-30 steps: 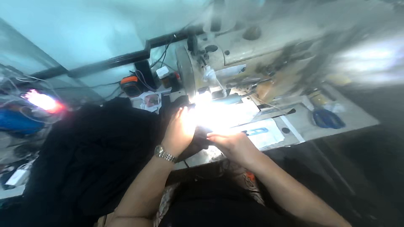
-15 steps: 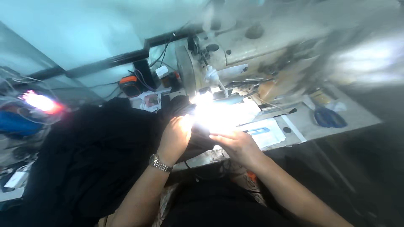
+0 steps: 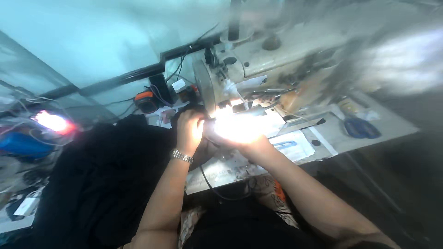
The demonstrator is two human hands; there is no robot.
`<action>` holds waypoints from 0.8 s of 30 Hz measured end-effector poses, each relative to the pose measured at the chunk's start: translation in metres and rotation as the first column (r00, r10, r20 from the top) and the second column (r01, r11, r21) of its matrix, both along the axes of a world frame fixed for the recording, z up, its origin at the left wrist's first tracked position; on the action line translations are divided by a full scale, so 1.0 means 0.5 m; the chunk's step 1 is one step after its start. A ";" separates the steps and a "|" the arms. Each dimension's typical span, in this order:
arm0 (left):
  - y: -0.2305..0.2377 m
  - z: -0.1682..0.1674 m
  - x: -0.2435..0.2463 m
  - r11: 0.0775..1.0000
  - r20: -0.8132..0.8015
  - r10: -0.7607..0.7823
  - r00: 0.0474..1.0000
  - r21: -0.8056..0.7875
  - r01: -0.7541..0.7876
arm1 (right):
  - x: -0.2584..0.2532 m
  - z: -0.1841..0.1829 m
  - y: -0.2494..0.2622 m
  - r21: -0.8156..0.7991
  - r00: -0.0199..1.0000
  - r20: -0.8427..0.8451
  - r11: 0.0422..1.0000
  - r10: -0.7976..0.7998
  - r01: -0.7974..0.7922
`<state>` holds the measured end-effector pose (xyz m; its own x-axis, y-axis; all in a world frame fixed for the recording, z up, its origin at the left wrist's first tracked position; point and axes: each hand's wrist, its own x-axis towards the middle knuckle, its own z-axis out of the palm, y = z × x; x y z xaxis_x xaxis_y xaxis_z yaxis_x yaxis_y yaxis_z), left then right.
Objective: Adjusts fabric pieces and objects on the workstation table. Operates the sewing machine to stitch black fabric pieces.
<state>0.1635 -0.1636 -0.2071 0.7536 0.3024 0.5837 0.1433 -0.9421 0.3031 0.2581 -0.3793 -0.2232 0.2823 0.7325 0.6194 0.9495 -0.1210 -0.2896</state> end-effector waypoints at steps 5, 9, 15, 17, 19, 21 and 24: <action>-0.019 -0.051 0.001 0.962 -0.045 0.175 0.984 -0.207 -0.180 | -0.001 -0.019 -0.011 0.013 1.000 -0.021 1.000 0.019 -0.019; -0.014 -0.057 0.003 0.938 -0.104 0.168 0.980 -0.289 -0.191 | 0.001 -0.027 -0.009 0.003 1.000 -0.011 1.000 0.010 -0.010; -0.014 -0.058 0.004 0.941 -0.103 0.171 0.980 -0.277 -0.193 | 0.001 -0.029 -0.015 -0.031 1.000 0.001 0.999 0.015 -0.015; -0.014 -0.057 0.005 0.944 -0.097 0.175 0.980 -0.266 -0.195 | 0.008 -0.009 -0.038 -0.012 0.999 -0.031 1.000 0.013 -0.014; -0.015 -0.057 0.005 0.945 -0.091 0.176 0.980 -0.264 -0.194 | 0.023 0.029 -0.088 0.142 0.996 -0.081 0.989 -0.025 0.036; -0.015 -0.056 0.005 0.941 -0.106 0.180 0.978 -0.272 -0.203 | 0.062 0.078 -0.164 0.377 0.990 -0.104 0.918 -0.093 0.126; -0.016 -0.057 0.006 0.936 -0.131 0.193 0.972 -0.271 -0.223 | 0.188 0.121 -0.301 0.659 0.897 -0.318 0.608 -0.308 0.443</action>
